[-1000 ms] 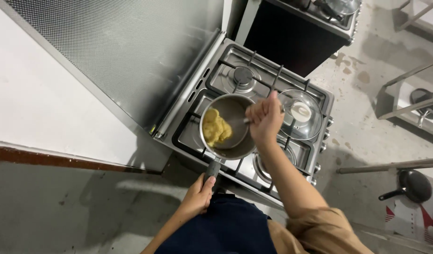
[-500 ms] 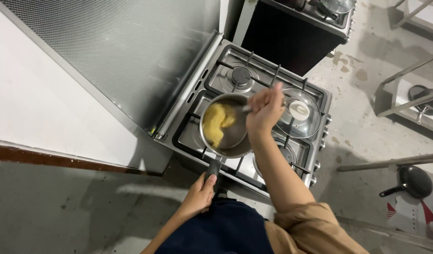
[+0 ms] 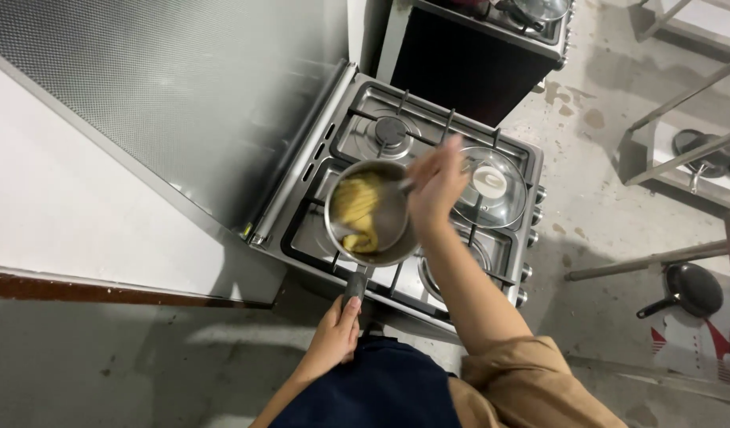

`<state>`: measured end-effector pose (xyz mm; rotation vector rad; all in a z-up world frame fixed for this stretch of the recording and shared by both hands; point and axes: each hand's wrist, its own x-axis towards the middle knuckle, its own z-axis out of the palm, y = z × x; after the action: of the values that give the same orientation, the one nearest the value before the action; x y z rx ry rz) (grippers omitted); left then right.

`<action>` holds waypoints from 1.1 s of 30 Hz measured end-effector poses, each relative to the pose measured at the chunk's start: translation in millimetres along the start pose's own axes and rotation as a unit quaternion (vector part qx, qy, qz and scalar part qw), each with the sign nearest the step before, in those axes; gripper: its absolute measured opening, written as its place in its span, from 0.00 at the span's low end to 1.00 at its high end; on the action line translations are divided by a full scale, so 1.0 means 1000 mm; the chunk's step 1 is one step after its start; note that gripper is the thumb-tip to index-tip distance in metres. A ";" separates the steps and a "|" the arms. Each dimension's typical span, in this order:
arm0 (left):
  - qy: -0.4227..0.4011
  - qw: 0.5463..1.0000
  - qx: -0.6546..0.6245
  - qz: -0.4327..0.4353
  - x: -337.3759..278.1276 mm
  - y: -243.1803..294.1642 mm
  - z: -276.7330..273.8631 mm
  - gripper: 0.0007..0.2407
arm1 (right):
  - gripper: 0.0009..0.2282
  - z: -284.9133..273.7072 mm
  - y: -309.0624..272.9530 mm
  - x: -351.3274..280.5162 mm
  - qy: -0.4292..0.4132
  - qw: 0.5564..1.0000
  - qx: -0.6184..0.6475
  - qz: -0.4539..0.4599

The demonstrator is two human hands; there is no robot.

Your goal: Whisking a liquid mixture in a pot on a stove and adding flour to thicken it into a dough.

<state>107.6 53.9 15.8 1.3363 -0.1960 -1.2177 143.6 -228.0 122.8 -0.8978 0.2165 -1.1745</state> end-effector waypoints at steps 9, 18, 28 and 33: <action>-0.021 1.000 -0.012 -0.017 0.002 -0.010 -0.005 0.16 | 0.21 -0.001 -0.016 0.021 -0.116 0.971 -0.202 0.051; -0.025 0.999 -0.017 -0.012 0.000 -0.009 -0.001 0.16 | 0.19 -0.020 -0.007 -0.034 -0.065 0.988 0.005 0.142; -0.023 0.999 0.016 -0.025 0.003 -0.005 -0.006 0.16 | 0.22 0.017 -0.011 0.017 -0.015 0.996 -0.062 -0.063; -0.031 0.999 -0.003 -0.024 0.006 -0.001 -0.007 0.16 | 0.22 -0.002 -0.006 -0.032 -0.067 0.995 0.004 0.074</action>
<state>114.3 54.0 9.5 1.3061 -0.2052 -1.3004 125.6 -201.5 116.4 -0.9345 0.1658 -0.9732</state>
